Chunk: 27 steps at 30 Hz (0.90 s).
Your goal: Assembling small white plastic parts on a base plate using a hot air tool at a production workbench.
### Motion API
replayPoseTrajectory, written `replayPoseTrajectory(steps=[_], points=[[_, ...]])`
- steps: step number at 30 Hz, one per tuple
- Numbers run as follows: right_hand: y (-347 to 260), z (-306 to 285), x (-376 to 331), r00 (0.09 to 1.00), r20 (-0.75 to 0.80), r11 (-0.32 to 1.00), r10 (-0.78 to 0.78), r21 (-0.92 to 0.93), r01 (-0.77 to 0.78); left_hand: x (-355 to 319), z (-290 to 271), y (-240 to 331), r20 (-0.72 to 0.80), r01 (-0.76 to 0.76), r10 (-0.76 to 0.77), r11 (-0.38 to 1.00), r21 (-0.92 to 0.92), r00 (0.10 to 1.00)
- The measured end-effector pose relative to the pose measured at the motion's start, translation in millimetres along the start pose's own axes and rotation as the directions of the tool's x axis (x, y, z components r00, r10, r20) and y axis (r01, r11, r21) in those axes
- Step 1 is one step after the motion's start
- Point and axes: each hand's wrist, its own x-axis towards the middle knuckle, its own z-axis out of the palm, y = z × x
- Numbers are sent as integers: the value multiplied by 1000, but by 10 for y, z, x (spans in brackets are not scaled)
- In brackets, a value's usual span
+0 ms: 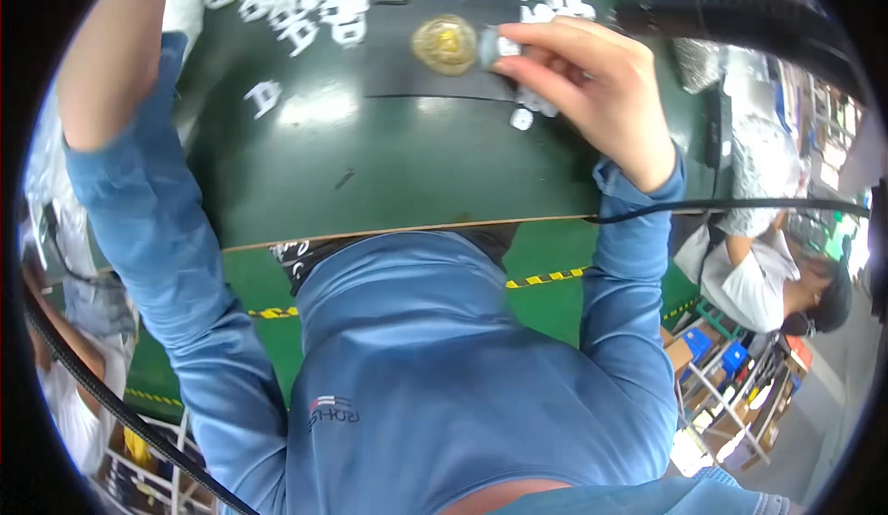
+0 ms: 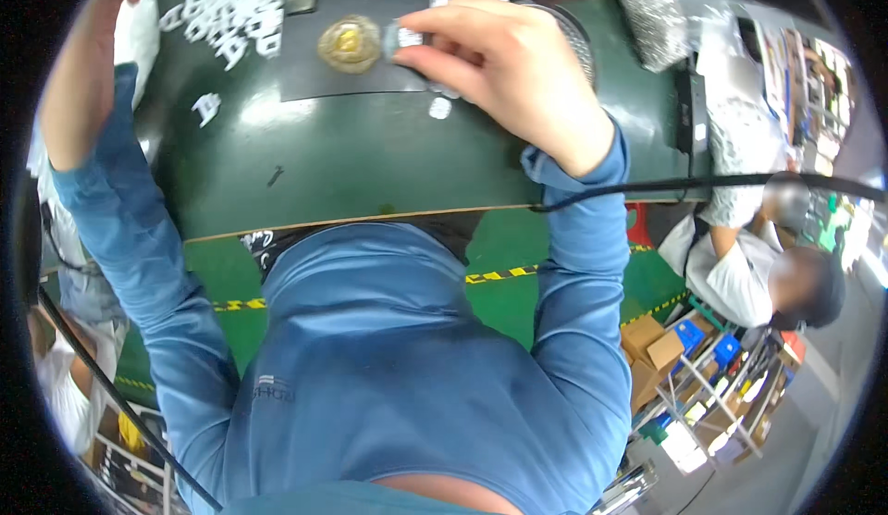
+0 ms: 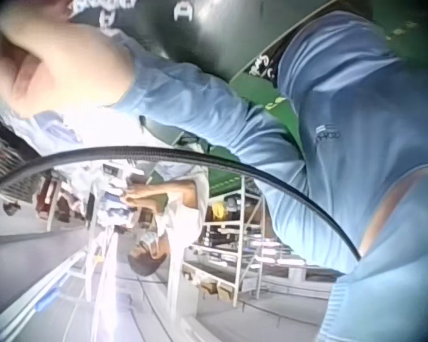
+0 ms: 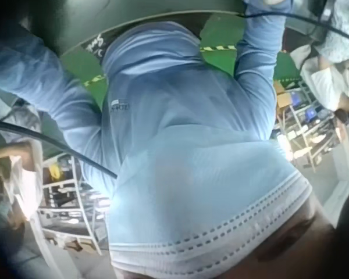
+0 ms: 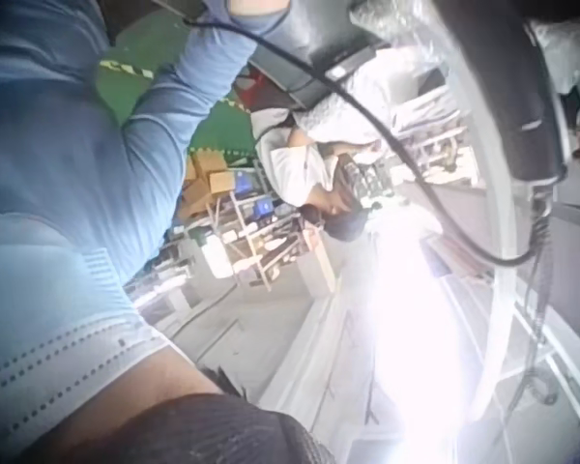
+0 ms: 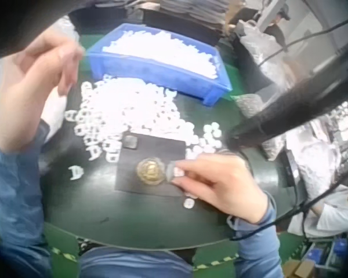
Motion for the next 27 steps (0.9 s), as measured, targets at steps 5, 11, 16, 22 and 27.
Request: replayPoseTrajectory(steps=[5,11,16,22,27], points=[[-38,32,70,999,28,998,39,48,-40,-716,35,283,59,-39,11,863,504,998],[-73,102,64,993,-24,986,116,123,-112,-1108,231,183,154,-49,-56,798,601,986],[-3,94,47,993,-97,996,-71,-62,65,-1001,377,310,131,36,-86,937,346,988],[-237,40,291,808,-191,814,-558,-315,488,-429,837,669,343,172,-153,985,-26,927],[-132,32,173,829,-356,902,-431,-173,395,-323,1190,411,445,346,-114,803,-486,888]])
